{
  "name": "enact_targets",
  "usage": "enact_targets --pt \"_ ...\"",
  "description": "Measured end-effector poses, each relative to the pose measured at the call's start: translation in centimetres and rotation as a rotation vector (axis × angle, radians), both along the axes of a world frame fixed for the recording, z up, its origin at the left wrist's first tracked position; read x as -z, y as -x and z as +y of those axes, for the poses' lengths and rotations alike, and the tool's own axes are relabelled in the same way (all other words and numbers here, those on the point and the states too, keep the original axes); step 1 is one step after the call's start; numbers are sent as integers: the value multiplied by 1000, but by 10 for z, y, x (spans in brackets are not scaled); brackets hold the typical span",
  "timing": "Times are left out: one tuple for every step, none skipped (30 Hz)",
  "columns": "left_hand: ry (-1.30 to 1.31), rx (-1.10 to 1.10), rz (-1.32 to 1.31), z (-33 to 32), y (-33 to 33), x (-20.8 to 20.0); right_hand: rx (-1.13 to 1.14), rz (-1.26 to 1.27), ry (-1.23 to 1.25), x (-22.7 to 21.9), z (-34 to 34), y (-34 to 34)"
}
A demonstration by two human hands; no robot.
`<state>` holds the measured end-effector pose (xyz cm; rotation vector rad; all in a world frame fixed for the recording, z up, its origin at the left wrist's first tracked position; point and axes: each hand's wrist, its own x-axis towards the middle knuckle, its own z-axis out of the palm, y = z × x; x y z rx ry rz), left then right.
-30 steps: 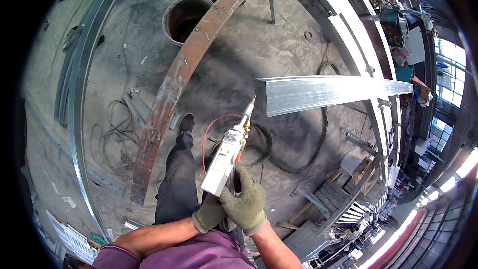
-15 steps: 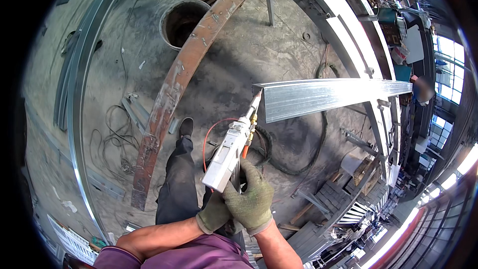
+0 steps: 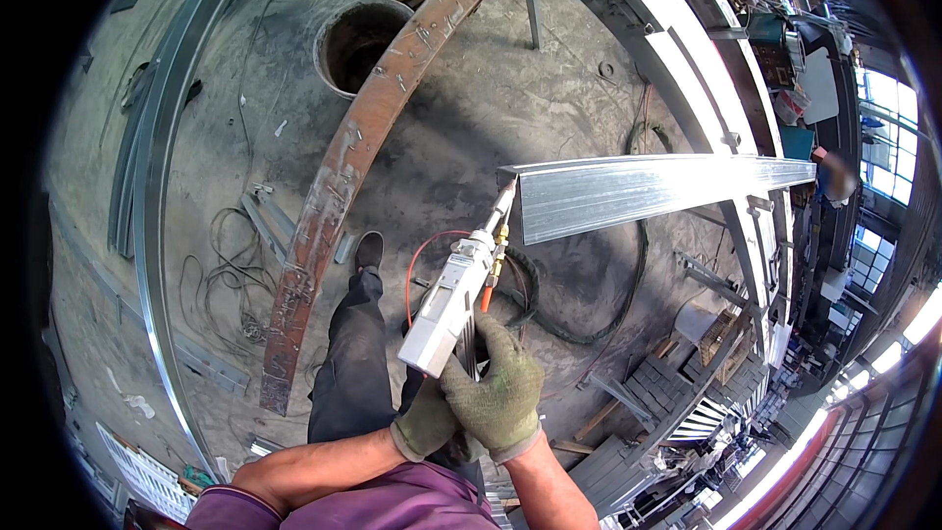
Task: The person welds several metal frame components together using a handheld welding torch. They position the pieces, apply welds at the joints, and occasionally use a hammer to adjust alignment.
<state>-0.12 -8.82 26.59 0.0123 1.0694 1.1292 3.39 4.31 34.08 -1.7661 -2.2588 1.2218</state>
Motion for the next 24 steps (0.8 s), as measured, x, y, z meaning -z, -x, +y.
enact_targets --pt "3 3 0 1 0 -1 5 3 -3 0 0 1" --pt "16 3 -24 1 1 -1 10 6 -6 0 1 1" --pt "29 3 -48 2 1 -2 14 9 -9 0 1 2" --pt "42 2 -72 2 1 -2 16 10 -12 0 1 2" --pt "30 -8 -48 3 0 -3 17 12 -14 0 1 3" --pt "16 -18 -25 4 0 -3 17 13 -18 -1 2 3" --pt "8 -19 -10 4 -1 -3 16 10 -17 -2 2 4" --pt "0 -19 4 4 -2 -3 14 6 -17 -3 3 4" --pt "-4 -8 9 2 -5 -1 13 1 -17 -4 3 4" --pt "-5 0 2 1 -6 -1 9 -2 -30 -4 3 3" --pt "-6 7 -6 1 -7 -1 5 -5 -43 -4 2 2" --pt "-1 7 -22 2 -6 -2 -3 -6 -53 -4 2 2" --pt "9 12 -41 4 -5 -5 8 -11 -38 -4 3 2" --pt "18 16 -59 6 -3 -7 20 -17 -23 -5 5 1" --pt "33 25 -80 9 -3 -10 32 -23 -9 -5 6 0" --pt "47 33 -101 10 -3 -12 16 -22 -16 -6 7 -2" --pt "24 33 -51 10 -4 -11 -1 -20 -23 -7 7 -5" --pt "1 36 -3 8 -6 -12 -14 -19 -28 -8 6 -8" --pt "-10 31 23 7 -7 -12 -9 3 -29 -8 6 -8" --pt "-21 24 49 8 -7 -13 -5 26 -29 -8 6 -6" --pt "-21 8 51 11 -2 -16 0 48 -30 -9 6 -4" --pt "-26 -1 63 12 -2 -16 -12 54 -48 -7 7 -4" --pt "-30 -8 75 12 -2 -16 -25 60 -66 -4 7 -5" --pt "-39 -12 97 12 -4 -13 -40 66 -84 -2 8 -4"
